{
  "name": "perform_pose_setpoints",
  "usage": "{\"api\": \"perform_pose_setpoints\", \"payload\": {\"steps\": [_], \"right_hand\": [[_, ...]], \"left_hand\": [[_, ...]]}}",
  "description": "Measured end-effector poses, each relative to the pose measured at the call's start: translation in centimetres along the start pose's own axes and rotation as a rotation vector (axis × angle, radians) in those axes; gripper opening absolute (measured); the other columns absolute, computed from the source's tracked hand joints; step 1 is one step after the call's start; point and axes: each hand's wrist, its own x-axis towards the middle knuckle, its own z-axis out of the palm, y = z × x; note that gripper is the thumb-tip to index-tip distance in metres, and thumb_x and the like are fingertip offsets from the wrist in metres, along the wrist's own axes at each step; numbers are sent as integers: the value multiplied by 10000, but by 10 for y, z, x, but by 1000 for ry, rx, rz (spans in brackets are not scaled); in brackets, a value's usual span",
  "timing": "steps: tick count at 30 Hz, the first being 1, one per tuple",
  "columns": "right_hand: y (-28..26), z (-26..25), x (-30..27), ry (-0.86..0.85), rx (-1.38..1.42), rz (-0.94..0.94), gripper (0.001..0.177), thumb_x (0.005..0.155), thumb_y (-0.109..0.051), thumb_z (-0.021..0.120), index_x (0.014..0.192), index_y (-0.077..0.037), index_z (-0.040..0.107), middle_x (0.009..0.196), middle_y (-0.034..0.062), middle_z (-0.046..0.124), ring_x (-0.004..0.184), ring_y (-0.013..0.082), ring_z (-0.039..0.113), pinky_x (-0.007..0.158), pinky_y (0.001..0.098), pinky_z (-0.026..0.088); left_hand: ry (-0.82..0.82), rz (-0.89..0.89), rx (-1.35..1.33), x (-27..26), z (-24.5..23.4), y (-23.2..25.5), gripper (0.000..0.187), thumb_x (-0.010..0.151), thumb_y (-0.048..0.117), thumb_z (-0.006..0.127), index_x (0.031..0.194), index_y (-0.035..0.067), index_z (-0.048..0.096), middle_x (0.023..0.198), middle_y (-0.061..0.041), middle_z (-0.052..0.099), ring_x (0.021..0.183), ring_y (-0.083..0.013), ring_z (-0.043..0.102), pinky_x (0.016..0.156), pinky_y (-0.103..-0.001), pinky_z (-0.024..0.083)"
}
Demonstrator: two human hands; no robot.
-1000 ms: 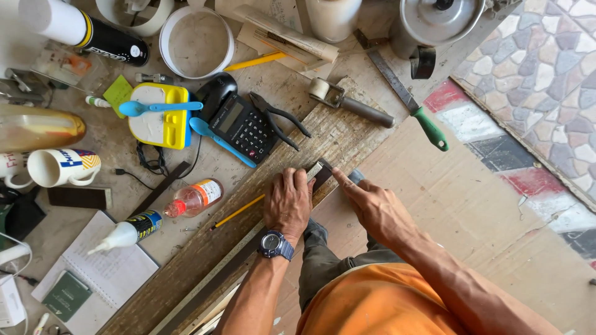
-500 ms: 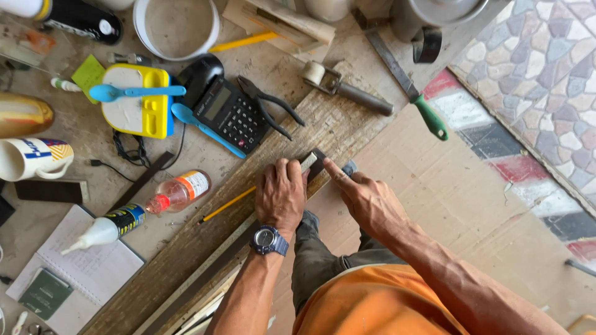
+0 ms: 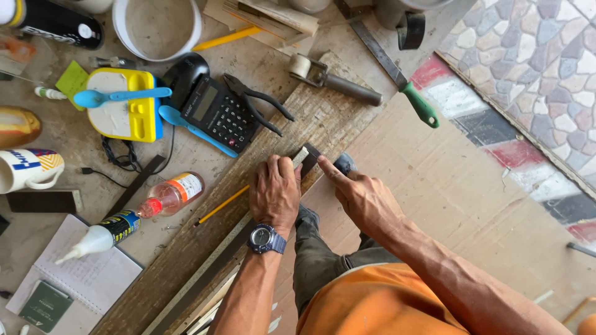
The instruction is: Smoothing the edges of a long wooden strip using a hand file on a workbench.
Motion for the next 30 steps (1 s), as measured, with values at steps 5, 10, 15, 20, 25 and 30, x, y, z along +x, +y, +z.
{"api": "perform_pose_setpoints", "payload": {"steps": [5,10,15,20,25,30], "right_hand": [[3,3,-1,-12,22,9,623,977,-163,482,1558,-383,443,803,172,698,624,422,737,568,541,658],[3,2,-5,-10,-10,15,626,971,-179,484,1558,-391,439,829,181,703,632,456,729,564,578,635],[2,2,-7,14,7,-2,623,965,-149,488,1551,-362,468,773,171,692,578,419,724,527,529,634],[12,-4,1,31,72,-50,585,978,-81,465,1530,-262,536,717,186,711,530,351,714,539,449,656],[57,-20,7,-7,368,-231,525,1015,-252,541,1532,-175,500,738,213,701,656,448,710,541,574,541],[57,-77,32,-230,56,-424,451,1028,-299,511,1458,-171,553,888,215,719,746,486,720,631,606,585]], "left_hand": [[7,-7,-4,-1,2,-1,341,1065,425,505,864,150,487,895,-30,534,774,-246,602,692,-394,521],[28,-6,-3,-3,7,-1,343,1059,429,517,863,149,487,891,-38,539,773,-249,602,700,-393,529],[-14,0,-21,-3,3,0,337,1065,421,509,869,149,476,887,-35,528,770,-245,597,707,-392,535],[-3,-1,-23,-6,11,-3,337,1062,415,524,871,141,483,890,-46,536,767,-244,607,706,-391,540],[-45,17,-21,-12,18,-8,343,1051,469,503,886,168,486,903,-14,531,812,-221,617,728,-373,533],[-75,-14,-35,-32,7,-10,318,1037,450,530,910,161,494,941,-15,541,867,-247,631,720,-399,547]]}}
